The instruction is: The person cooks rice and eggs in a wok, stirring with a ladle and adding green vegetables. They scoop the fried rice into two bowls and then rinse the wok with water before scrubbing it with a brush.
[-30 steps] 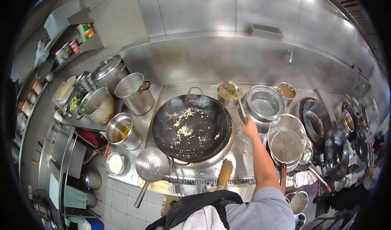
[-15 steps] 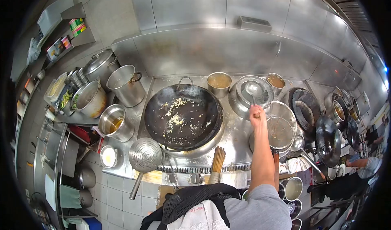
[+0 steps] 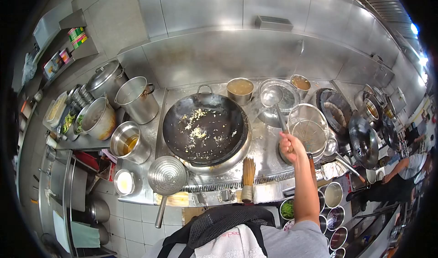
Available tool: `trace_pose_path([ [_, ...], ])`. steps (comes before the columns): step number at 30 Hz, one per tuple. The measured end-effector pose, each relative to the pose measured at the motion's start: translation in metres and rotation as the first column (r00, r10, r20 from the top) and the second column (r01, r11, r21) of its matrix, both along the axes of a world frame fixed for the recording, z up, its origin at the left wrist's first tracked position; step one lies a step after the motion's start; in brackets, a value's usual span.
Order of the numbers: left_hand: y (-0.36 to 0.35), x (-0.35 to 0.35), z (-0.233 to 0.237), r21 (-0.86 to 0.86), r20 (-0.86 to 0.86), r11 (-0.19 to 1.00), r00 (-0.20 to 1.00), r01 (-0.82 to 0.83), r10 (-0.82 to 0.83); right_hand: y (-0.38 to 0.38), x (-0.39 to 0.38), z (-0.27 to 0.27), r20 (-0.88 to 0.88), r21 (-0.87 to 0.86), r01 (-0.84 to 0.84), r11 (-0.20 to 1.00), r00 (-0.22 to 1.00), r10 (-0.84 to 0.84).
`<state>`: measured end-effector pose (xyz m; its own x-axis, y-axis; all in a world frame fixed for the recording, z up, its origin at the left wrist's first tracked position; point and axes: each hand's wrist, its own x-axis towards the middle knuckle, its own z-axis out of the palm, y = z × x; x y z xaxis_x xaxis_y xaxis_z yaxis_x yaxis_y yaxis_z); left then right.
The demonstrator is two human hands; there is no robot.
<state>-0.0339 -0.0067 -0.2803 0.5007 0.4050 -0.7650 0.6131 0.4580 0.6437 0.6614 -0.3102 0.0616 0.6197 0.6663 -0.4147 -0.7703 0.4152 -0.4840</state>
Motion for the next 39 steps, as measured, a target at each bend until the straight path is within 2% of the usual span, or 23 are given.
trace_pose_path([
  [5,0.009,-0.018,-0.008,0.059,0.0,0.994,0.996,0.088,-0.088,-0.008,0.003,0.01,0.509,-0.487,0.204,0.849,0.856,0.087],
  [7,0.012,-0.03,-0.008,0.17,0.048,0.969,0.981,0.177,-0.187,-0.002,0.048,-0.006,0.553,-0.542,0.26,0.799,0.826,0.106],
  [9,0.013,-0.041,-0.001,0.523,0.117,0.768,0.861,0.37,-0.495,0.006,0.098,-0.036,0.809,-0.565,0.753,0.336,0.425,0.407],
  [10,0.01,-0.042,0.004,0.717,0.109,0.584,0.766,0.381,-0.634,0.007,0.116,-0.048,0.808,-0.567,0.746,0.349,0.422,0.411],
  [11,0.001,-0.049,0.003,0.712,0.102,0.591,0.777,0.379,-0.621,0.007,0.128,-0.062,0.781,-0.592,0.606,0.532,0.595,0.191],
  [12,-0.009,-0.045,0.001,0.337,0.139,0.938,0.982,0.077,-0.13,0.01,0.144,-0.072,0.658,-0.533,0.467,0.706,0.753,-0.002],
  [13,-0.023,-0.037,0.01,-0.062,-0.042,0.926,0.928,-0.373,0.371,0.015,0.161,-0.076,0.456,-0.404,0.34,0.849,0.88,-0.136],
  [16,-0.073,-0.038,0.051,-0.165,0.164,0.704,0.685,-0.69,0.71,0.036,0.204,-0.051,-0.365,0.284,0.167,0.944,0.929,-0.054],
  [17,-0.077,-0.039,0.055,-0.176,0.174,0.68,0.657,-0.712,0.734,0.05,0.199,-0.038,-0.351,0.285,0.129,0.95,0.936,-0.022],
  [20,-0.076,-0.074,0.075,0.397,0.182,0.853,0.94,-0.338,0.288,0.092,0.194,-0.022,-0.206,0.191,0.205,0.96,0.965,-0.165],
  [22,-0.076,-0.072,0.104,0.188,0.328,0.736,0.748,-0.65,0.577,0.11,0.203,-0.009,-0.049,0.16,0.101,0.982,0.994,-0.094],
  [24,-0.068,-0.046,0.161,0.264,0.288,0.678,0.727,-0.686,0.623,0.111,0.206,0.01,0.103,0.113,0.026,0.993,0.994,-0.037],
  [26,-0.052,-0.016,0.205,0.344,0.253,0.634,0.719,-0.692,0.648,0.098,0.207,0.025,0.373,-0.255,0.0,0.967,0.923,0.098],
  [27,-0.043,-0.003,0.223,0.429,0.237,0.618,0.742,-0.659,0.627,0.091,0.201,0.02,0.367,-0.257,0.014,0.966,0.927,0.084],
  [29,-0.025,0.015,0.241,0.515,0.22,0.606,0.776,-0.607,0.591,0.074,0.184,0.01,0.715,-0.602,0.38,0.702,0.649,0.261],
  [30,-0.017,0.023,0.244,0.585,0.233,0.582,0.804,-0.565,0.547,0.064,0.207,-0.034,0.823,-0.566,0.66,0.494,0.415,0.388],
  [31,-0.012,0.031,0.248,0.65,0.242,0.549,0.828,-0.526,0.506,0.055,0.214,-0.066,0.84,-0.3,0.898,0.322,0.089,0.535],
  [32,-0.009,0.049,0.26,0.649,0.244,0.549,0.827,-0.527,0.506,0.047,0.213,-0.068,0.84,-0.299,0.898,0.322,0.087,0.535],
  [33,-0.007,0.077,0.28,0.705,0.254,0.529,0.865,-0.472,0.433,0.043,0.212,-0.069,0.833,-0.49,0.787,0.374,0.295,0.469],
  [36,0.007,0.129,0.299,0.805,0.264,0.492,0.943,-0.332,0.205,0.038,0.205,-0.073,0.465,-0.795,0.203,0.571,0.809,0.359],
  [37,0.008,0.15,0.305,0.796,0.271,0.516,0.949,-0.315,0.161,0.029,0.209,-0.072,0.46,-0.8,0.191,0.568,0.803,0.378],
  [38,0.009,0.175,0.312,0.788,0.283,0.537,0.952,-0.3,0.118,0.017,0.217,-0.066,0.086,-0.296,0.022,0.955,0.996,0.003],
  [39,0.011,0.198,0.315,0.818,0.298,0.514,0.954,-0.26,0.009,0.014,0.216,-0.056,-0.476,0.32,0.21,0.924,0.879,-0.035],
])
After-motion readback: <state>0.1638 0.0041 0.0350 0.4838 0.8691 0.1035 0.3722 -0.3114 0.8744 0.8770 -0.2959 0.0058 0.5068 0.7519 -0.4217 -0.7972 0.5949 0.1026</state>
